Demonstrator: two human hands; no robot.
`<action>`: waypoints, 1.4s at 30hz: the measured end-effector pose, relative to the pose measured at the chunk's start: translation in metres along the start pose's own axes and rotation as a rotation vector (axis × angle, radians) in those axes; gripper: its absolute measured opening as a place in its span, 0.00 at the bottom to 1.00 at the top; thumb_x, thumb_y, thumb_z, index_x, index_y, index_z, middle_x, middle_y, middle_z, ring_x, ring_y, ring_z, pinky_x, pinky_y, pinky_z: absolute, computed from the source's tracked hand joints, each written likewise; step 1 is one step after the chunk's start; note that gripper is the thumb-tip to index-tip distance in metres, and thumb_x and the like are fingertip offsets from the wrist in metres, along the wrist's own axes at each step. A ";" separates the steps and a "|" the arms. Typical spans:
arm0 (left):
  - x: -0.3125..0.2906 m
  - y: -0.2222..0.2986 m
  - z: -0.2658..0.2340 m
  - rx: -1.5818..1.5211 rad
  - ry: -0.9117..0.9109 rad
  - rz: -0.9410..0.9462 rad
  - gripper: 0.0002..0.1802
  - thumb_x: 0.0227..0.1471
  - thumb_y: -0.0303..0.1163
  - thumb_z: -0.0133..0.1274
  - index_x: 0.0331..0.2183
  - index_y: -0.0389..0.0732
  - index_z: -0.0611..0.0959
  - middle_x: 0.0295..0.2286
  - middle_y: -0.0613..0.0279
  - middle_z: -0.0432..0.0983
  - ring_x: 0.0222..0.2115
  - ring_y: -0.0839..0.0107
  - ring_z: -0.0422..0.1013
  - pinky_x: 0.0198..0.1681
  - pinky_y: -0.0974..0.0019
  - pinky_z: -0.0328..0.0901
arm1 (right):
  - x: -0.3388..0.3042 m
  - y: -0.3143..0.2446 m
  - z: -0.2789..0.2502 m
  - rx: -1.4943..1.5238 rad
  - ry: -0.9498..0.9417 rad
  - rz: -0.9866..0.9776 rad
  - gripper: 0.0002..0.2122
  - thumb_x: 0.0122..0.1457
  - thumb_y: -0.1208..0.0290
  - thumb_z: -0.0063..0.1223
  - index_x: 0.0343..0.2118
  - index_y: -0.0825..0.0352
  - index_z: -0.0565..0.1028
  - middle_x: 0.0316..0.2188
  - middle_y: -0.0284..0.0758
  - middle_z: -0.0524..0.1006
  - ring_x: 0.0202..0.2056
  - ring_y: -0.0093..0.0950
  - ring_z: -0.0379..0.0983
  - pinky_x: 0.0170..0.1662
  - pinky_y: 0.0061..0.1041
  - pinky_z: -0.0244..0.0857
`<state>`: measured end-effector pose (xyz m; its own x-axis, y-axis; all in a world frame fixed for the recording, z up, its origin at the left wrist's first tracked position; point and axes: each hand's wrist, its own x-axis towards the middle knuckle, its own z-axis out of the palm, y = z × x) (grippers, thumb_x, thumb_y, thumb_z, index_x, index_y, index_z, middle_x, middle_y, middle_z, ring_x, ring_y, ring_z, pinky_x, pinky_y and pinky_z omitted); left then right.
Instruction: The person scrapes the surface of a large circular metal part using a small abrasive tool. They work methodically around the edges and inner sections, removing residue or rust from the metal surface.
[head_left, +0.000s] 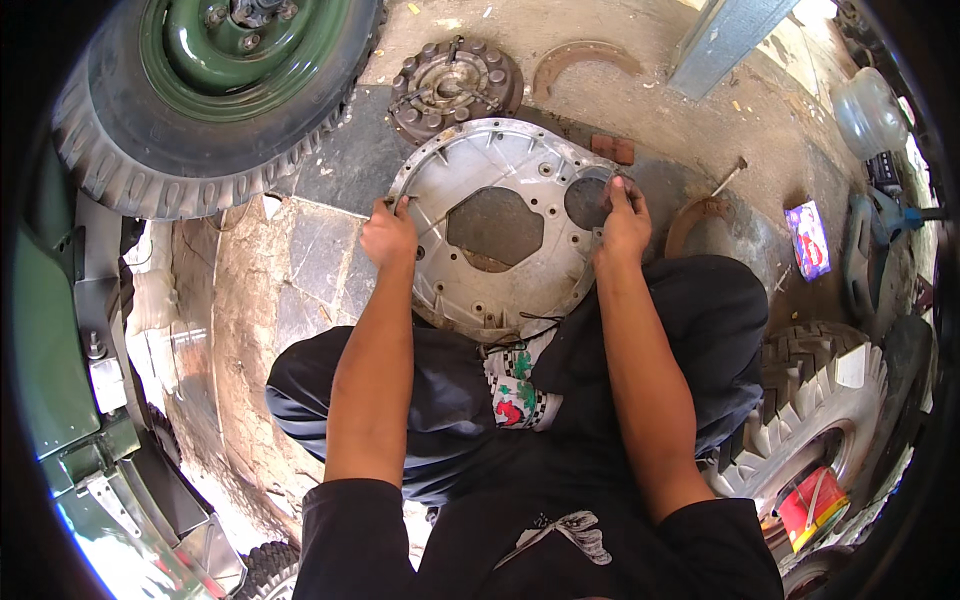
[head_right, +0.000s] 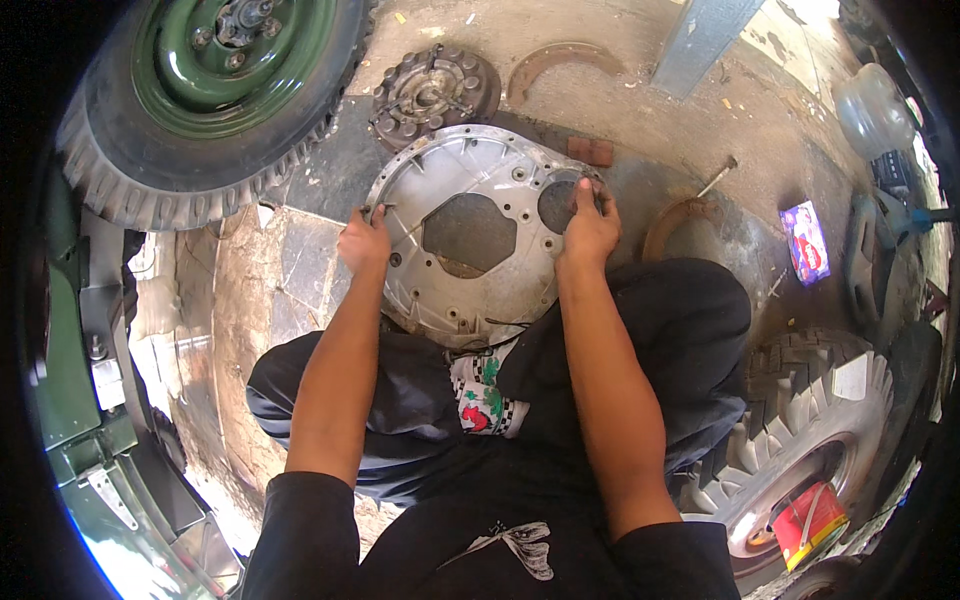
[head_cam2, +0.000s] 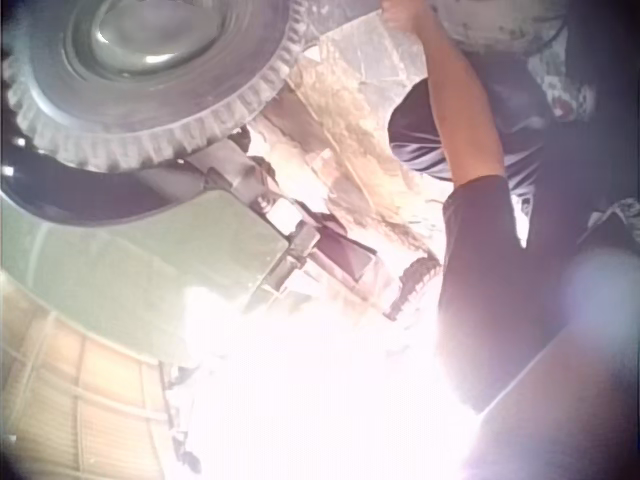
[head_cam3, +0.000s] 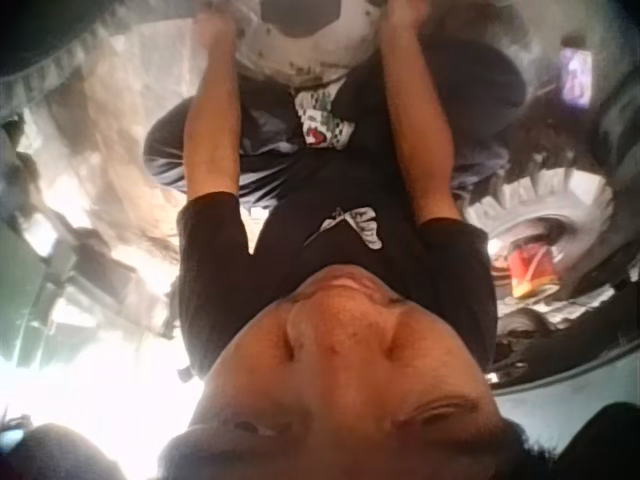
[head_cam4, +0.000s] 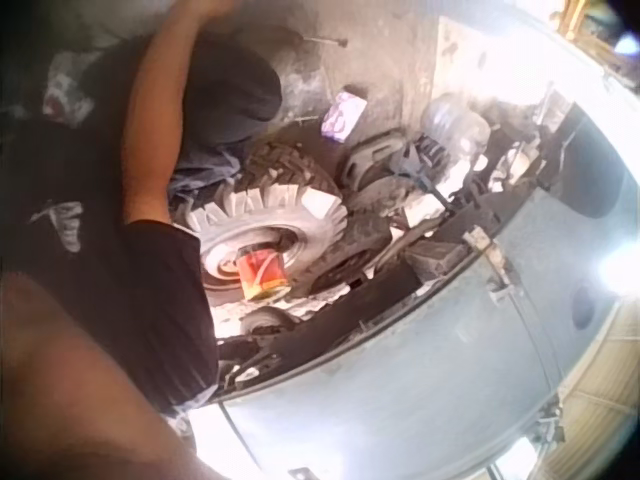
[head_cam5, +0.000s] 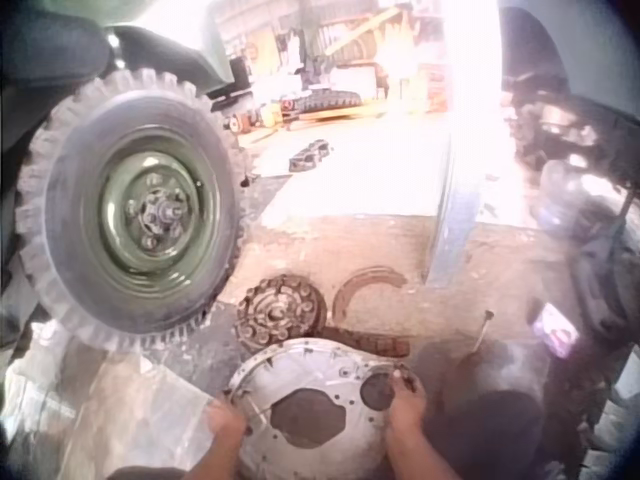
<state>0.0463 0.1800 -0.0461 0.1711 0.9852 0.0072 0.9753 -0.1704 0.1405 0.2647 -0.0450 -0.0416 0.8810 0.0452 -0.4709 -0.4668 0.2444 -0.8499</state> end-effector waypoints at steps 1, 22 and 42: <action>0.003 -0.001 -0.001 0.009 0.015 -0.007 0.28 0.62 0.57 0.59 0.48 0.42 0.85 0.35 0.44 0.87 0.39 0.44 0.84 0.44 0.46 0.77 | -0.002 -0.001 0.000 0.054 -0.028 0.015 0.10 0.66 0.69 0.66 0.46 0.65 0.81 0.40 0.30 0.82 0.41 0.23 0.77 0.48 0.24 0.69; 0.063 0.007 0.004 -0.157 0.057 -0.225 0.27 0.61 0.55 0.60 0.54 0.49 0.86 0.46 0.48 0.86 0.48 0.46 0.82 0.52 0.45 0.75 | 0.052 -0.008 0.049 0.321 -0.458 0.068 0.13 0.69 0.67 0.63 0.51 0.66 0.78 0.41 0.28 0.80 0.43 0.22 0.75 0.51 0.24 0.69; 0.056 -0.053 0.021 -0.111 0.239 -0.061 0.27 0.64 0.49 0.57 0.59 0.44 0.80 0.47 0.48 0.85 0.49 0.44 0.81 0.55 0.45 0.73 | 0.017 0.010 0.063 0.088 -0.428 -0.116 0.13 0.69 0.69 0.63 0.50 0.71 0.80 0.44 0.33 0.83 0.45 0.23 0.76 0.51 0.25 0.69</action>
<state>0.0071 0.2440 -0.0739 0.0622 0.9718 0.2274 0.9592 -0.1211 0.2553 0.2801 0.0196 -0.0431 0.8881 0.4049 -0.2177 -0.3712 0.3521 -0.8592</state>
